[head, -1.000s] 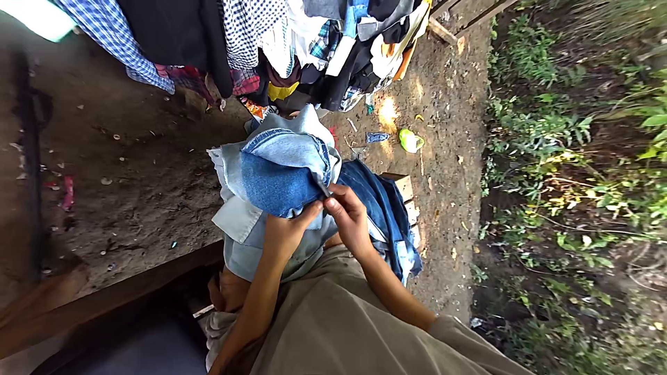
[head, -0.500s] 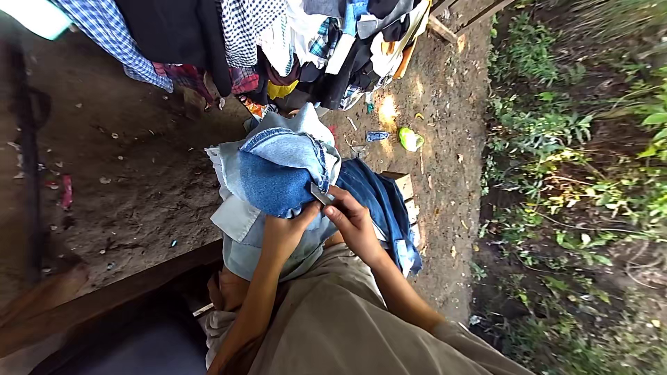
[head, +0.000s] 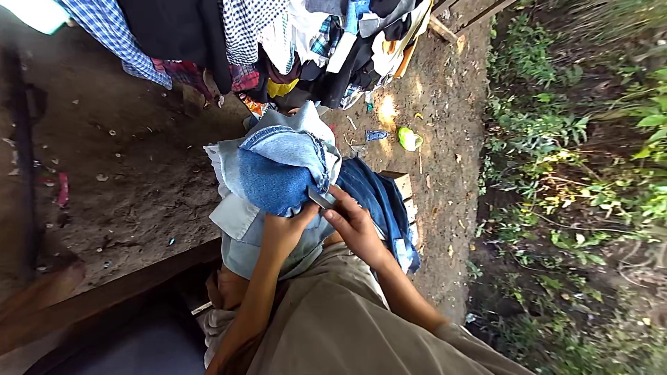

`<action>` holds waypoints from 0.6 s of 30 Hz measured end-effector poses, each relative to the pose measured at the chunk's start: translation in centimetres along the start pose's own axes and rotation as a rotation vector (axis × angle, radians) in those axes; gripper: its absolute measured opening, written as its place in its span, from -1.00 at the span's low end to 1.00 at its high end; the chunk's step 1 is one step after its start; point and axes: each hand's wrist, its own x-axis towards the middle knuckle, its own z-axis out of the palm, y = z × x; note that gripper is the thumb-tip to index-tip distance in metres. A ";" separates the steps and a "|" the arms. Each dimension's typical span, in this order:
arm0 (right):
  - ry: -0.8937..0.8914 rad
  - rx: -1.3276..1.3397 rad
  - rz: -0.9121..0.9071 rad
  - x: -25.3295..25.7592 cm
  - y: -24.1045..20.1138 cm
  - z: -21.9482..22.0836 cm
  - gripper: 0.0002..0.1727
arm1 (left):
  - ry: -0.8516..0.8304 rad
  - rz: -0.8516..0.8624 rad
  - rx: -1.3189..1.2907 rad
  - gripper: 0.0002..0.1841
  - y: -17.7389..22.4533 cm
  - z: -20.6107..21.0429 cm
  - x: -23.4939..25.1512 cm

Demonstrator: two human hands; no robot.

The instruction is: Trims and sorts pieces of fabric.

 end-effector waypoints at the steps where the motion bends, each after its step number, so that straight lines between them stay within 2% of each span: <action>1: 0.047 -0.084 -0.031 0.1 0.2 0.3 -0.48 | -0.007 0.006 0.005 -0.61 -0.1 -0.1 0.0; 4: 0.169 -0.150 -0.129 0.6 0.8 1.0 -0.55 | -0.010 0.036 -0.012 -0.60 -0.3 -0.1 0.1; 6: 0.178 0.032 -0.110 0.9 0.9 1.2 -0.62 | -0.014 0.053 -0.022 -0.58 -0.4 0.0 0.3; 7: 0.141 0.218 -0.049 1.0 0.5 1.2 -0.67 | -0.011 0.059 -0.022 -0.58 -0.4 0.1 0.3; 10: -0.054 0.799 0.293 1.3 -0.7 0.2 -0.75 | 0.004 0.033 -0.033 -0.56 -0.1 0.0 0.1; 12: -0.198 0.984 0.424 1.5 -0.8 -0.8 -0.73 | 0.018 -0.008 -0.024 -0.57 0.4 0.0 0.0; 15: -0.221 0.946 0.408 1.4 -1.1 -1.2 -0.74 | 0.003 -0.010 0.029 -0.60 1.3 0.2 0.2; 18: -0.111 0.556 0.233 0.8 -1.5 -0.8 -0.62 | 0.016 0.072 0.109 -0.60 0.7 0.6 0.6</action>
